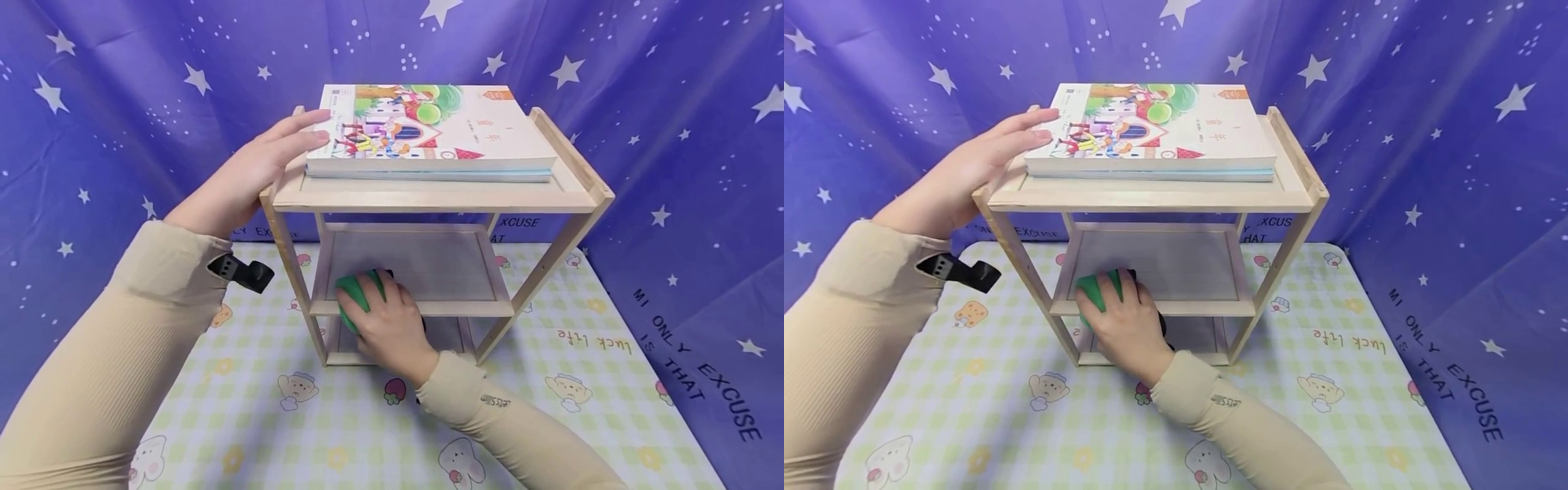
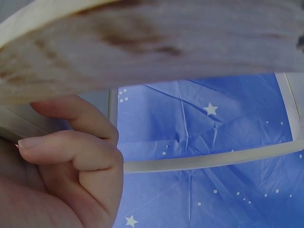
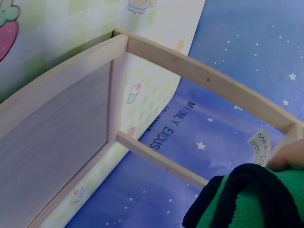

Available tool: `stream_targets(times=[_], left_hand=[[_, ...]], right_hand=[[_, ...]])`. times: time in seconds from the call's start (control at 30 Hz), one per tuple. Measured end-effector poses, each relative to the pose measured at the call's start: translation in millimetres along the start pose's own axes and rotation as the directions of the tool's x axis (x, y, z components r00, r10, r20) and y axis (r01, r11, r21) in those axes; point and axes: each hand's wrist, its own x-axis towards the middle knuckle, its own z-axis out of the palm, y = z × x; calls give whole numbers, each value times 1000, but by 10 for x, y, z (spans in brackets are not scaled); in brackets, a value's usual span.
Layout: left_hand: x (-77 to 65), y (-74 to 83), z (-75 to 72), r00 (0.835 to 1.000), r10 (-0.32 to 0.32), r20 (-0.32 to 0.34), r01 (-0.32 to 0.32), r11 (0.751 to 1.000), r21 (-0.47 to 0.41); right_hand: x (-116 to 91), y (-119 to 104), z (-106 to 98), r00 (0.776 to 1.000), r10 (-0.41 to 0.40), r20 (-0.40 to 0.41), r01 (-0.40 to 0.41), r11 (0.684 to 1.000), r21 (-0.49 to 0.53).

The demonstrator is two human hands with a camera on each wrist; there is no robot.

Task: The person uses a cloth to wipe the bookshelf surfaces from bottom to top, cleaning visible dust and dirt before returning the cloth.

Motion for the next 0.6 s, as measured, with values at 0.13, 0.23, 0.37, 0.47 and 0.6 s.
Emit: stream_targets(times=[0.13,0.23,0.37,0.47,0.6], left_hand=[[2,-1,4,1000,4,4,-4,1000,14],[6,-5,8,1000,5,3,-5,1000,18],[9,-12,10,1000,7,3,-7,1000,12],[11,-13,10,1000,11,1,-11,1000,10],[12,-11,0,1000,12,-9,-12,1000,13]], right_hand=[[46,-71,20,1000,-3,4,3,1000,-3],[80,-125,29,1000,-4,19,4,1000,-2],[127,-184,27,999,6,48,-7,1000,10],[163,-217,28,997,22,75,-23,1000,18],[206,-251,36,994,33,106,-35,999,18]])
